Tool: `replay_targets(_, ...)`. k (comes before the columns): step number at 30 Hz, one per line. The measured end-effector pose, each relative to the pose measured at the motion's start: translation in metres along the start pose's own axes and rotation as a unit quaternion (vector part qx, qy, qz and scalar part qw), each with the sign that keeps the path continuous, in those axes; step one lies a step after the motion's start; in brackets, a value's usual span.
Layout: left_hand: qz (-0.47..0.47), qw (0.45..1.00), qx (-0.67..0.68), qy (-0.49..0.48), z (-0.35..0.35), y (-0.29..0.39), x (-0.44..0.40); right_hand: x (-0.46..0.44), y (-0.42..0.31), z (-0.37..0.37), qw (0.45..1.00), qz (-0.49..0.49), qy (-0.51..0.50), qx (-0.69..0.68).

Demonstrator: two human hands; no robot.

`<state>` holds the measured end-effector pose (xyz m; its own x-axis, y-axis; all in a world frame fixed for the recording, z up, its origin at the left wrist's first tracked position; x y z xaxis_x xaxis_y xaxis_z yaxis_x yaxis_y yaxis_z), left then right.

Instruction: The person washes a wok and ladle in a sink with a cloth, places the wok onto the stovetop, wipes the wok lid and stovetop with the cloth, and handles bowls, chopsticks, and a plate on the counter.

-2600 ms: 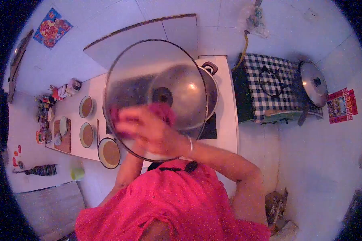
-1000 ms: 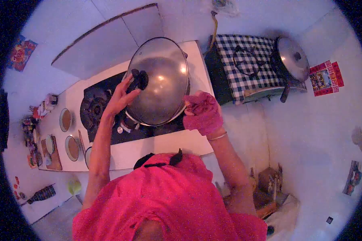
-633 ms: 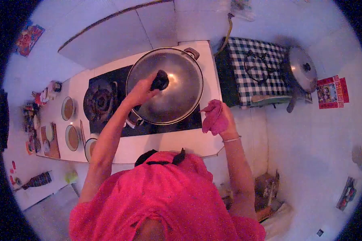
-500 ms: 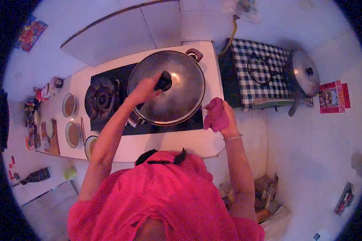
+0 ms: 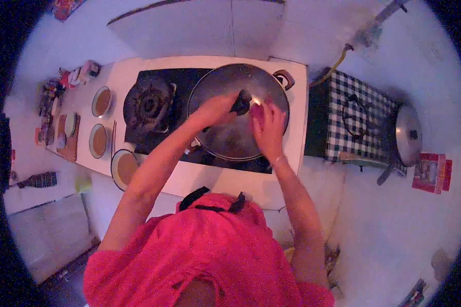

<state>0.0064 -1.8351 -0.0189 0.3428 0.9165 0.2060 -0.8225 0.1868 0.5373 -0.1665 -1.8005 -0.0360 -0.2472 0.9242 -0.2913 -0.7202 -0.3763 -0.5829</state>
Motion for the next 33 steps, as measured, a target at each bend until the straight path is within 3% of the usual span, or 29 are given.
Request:
replay_targets(2, -0.006, 1.000, 0.000, 0.015, -0.011, -0.002, 0.005, -0.026, 0.026, -0.015, 0.999, 0.008, -0.026, -0.018)
replay_targets(4, -0.006, 1.000, -0.011, 0.001, -0.011, -0.001, 0.003, -0.059, 0.033, -0.022, 0.997, 0.055, 0.027, -0.044)
replay_targets(6, 0.000, 1.000, -0.002, -0.020, -0.004, 0.005, 0.003, -0.084, 0.049, -0.045, 1.000, 0.009, 0.010, 0.005)
replay_targets(9, -0.023, 1.000, 0.004, -0.006, 0.000, 0.007, -0.008, -0.102, 0.034, -0.042, 0.997, 0.070, -0.005, -0.018)
replay_targets(12, -0.010, 1.000, 0.010, -0.020, 0.005, 0.011, -0.005, -0.082, 0.028, -0.033, 0.995, 0.092, 0.005, -0.032)
replay_targets(15, -0.002, 1.000, 0.011, -0.019, 0.002, 0.011, 0.002, -0.036, 0.039, -0.008, 0.995, 0.044, -0.036, -0.080)
replay_targets(17, -0.020, 1.000, 0.010, -0.001, -0.003, 0.009, 0.004, 0.010, 0.036, 0.017, 0.999, -0.026, 0.003, -0.037)
replay_targets(19, -0.056, 0.998, 0.012, 0.020, -0.007, 0.008, 0.004, 0.043, 0.017, 0.031, 0.999, -0.018, 0.038, -0.017)
replay_targets(22, -0.030, 0.999, 0.020, -0.024, 0.001, 0.016, -0.004, 0.075, -0.009, 0.026, 1.000, -0.014, 0.010, -0.002)
replay_targets(24, -0.042, 0.998, 0.036, -0.021, -0.003, 0.011, -0.009, 0.092, -0.025, 0.020, 0.990, 0.089, -0.068, -0.082)
replay_targets(27, -0.047, 0.998, 0.020, -0.025, -0.004, 0.009, -0.004, 0.150, -0.044, -0.007, 0.963, 0.193, -0.164, -0.096)
replay_targets(30, -0.021, 0.999, -0.026, -0.030, -0.004, 0.009, -0.006, 0.170, -0.055, -0.036, 0.937, 0.258, -0.193, -0.135)
replay_targets(33, 0.017, 0.996, -0.086, -0.010, 0.003, 0.014, -0.005, 0.165, -0.055, -0.095, 0.955, 0.244, -0.157, -0.061)
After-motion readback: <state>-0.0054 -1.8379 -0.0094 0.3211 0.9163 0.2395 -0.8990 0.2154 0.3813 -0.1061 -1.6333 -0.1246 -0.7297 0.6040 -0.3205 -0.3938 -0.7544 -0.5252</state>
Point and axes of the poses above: each hand's wrist, its own x-axis away from the middle knuckle, its own z-axis out of the back of the hand, y = z × x, the point moved 4 cm from there along -x, towards the middle knuckle
